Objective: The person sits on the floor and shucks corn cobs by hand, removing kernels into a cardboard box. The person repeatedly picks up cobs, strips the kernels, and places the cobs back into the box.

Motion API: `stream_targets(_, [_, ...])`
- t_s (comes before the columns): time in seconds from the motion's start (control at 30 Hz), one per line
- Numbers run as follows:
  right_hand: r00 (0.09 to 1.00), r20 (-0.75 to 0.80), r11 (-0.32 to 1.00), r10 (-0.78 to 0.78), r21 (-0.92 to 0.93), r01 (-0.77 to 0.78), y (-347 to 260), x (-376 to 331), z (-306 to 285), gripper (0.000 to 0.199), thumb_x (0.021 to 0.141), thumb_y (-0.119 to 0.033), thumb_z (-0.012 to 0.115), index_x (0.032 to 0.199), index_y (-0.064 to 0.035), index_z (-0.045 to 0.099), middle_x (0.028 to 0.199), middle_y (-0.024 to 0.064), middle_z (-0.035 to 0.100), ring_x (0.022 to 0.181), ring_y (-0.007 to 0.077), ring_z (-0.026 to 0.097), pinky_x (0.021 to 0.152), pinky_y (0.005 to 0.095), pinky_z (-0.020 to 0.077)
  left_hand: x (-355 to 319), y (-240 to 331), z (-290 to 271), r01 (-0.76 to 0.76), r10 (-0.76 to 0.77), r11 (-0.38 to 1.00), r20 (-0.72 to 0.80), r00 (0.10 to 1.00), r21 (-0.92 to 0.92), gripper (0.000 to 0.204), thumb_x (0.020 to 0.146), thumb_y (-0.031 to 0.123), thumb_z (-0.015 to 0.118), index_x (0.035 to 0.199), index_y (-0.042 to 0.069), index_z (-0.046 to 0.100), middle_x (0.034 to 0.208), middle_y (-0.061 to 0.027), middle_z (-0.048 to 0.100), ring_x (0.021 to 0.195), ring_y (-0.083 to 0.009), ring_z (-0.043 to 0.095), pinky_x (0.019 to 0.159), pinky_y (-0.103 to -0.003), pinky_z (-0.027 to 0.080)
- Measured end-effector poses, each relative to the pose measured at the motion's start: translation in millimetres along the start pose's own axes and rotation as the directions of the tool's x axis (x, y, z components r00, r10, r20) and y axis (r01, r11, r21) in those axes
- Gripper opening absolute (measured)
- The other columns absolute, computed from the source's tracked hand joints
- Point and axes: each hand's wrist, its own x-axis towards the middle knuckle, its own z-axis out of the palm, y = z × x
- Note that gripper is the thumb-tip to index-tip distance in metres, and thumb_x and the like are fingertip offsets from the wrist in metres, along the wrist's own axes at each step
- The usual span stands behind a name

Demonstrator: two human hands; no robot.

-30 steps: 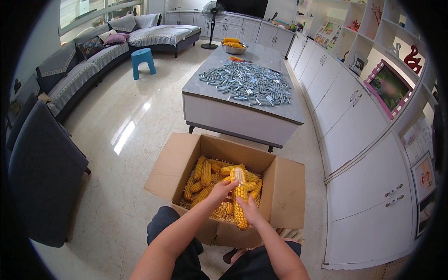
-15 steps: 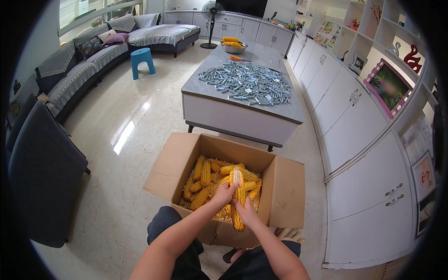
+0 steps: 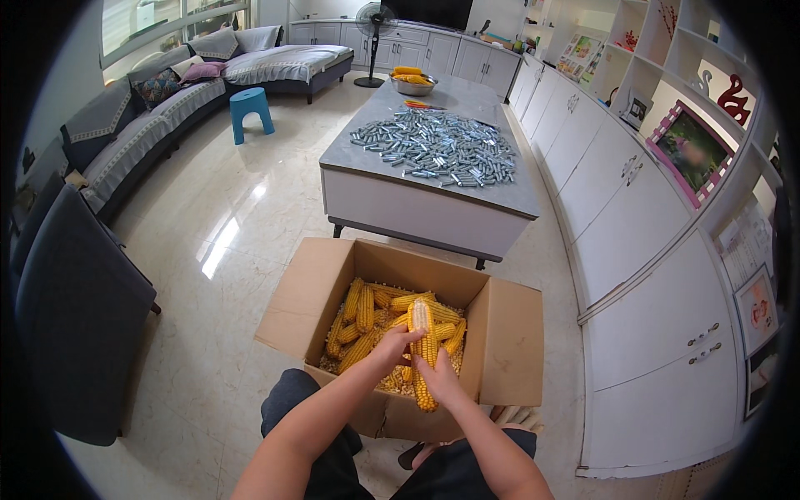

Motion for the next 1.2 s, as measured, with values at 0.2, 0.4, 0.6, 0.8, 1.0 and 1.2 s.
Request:
stream_targets(0.2, [0.999,-0.038,0.998,-0.02,-0.068,0.018,16.6,0.6,6.7,0.048,0.085,-0.036,0.052,0.105,0.0055,0.037,0.1,0.0257,0.054,0.093,0.0348,0.055,0.077,0.04,0.0425,3.1,-11.0,3.5,0.046,-0.048,0.999,-0.076,0.996,-0.023,0.034,0.086,0.032,0.053,0.11,0.009,0.05,0.096,-0.005,0.057,0.081,-0.018,0.055,0.062,-0.037,0.048])
stream_targets(0.4, [0.998,-0.042,0.998,0.047,-0.04,-0.049,5.0,0.1,6.3,0.048,0.085,-0.037,0.052,0.103,0.0054,0.037,0.1,0.0276,0.053,0.093,0.0373,0.055,0.076,0.0406,0.0429,8.6,-16.4,2.8,0.026,-0.023,0.999,-0.136,0.99,0.023,0.038,0.085,0.038,0.051,0.108,0.007,0.052,0.088,-0.0056,0.058,0.068,-0.0171,0.055,0.056,-0.035,0.049])
stream_targets(0.6, [1.0,-0.018,0.989,0.023,-0.149,-0.025,4.7,1.8,2.4,0.053,0.085,-0.039,0.051,0.11,0.0049,0.036,0.103,0.0261,0.053,0.097,0.0344,0.054,0.081,0.0382,0.042,-2.3,-0.4,6.7,-0.063,0.095,0.972,-0.134,0.986,0.225,0.038,0.083,0.034,0.059,0.107,0.005,0.054,0.091,-0.0066,0.059,0.078,-0.0165,0.058,0.062,-0.032,0.05])
stream_targets(0.8, [1.0,0.021,0.996,-0.006,-0.093,0.008,-1.0,0.1,-4.9,0.055,0.084,-0.04,0.053,0.113,0.0036,0.036,0.104,0.0231,0.053,0.097,0.0305,0.055,0.082,0.0363,0.0417,3.5,-0.3,-11.4,-0.042,0.042,0.998,-0.012,0.999,0.036,0.042,0.083,0.032,0.06,0.111,0.002,0.053,0.092,-0.0076,0.06,0.07,-0.0174,0.062,0.059,-0.028,0.053])
stream_targets(1.0, [0.999,0.039,0.994,0.033,0.103,-0.037,-1.7,2.0,-6.0,0.054,0.084,-0.038,0.054,0.114,0.0035,0.035,0.105,0.0214,0.054,0.098,0.0302,0.055,0.082,0.0364,0.0418,11.2,-8.2,-14.8,-0.039,0.04,0.996,0.014,0.999,-0.074,0.045,0.084,0.035,0.058,0.113,0.0,0.052,0.093,-0.0079,0.06,0.073,-0.0185,0.062,0.062,-0.029,0.053])
stream_targets(1.2, [1.0,0.021,0.99,0.004,-0.142,-0.001,16.6,3.1,-6.8,0.055,0.085,-0.039,0.052,0.115,0.0033,0.034,0.109,0.0233,0.053,0.101,0.0317,0.053,0.083,0.0376,0.0416,-2.3,4.9,1.3,-0.061,0.07,0.972,-0.035,0.997,0.227,0.04,0.085,0.032,0.058,0.109,0.0,0.053,0.09,-0.0078,0.061,0.073,-0.0164,0.061,0.062,-0.028,0.053])
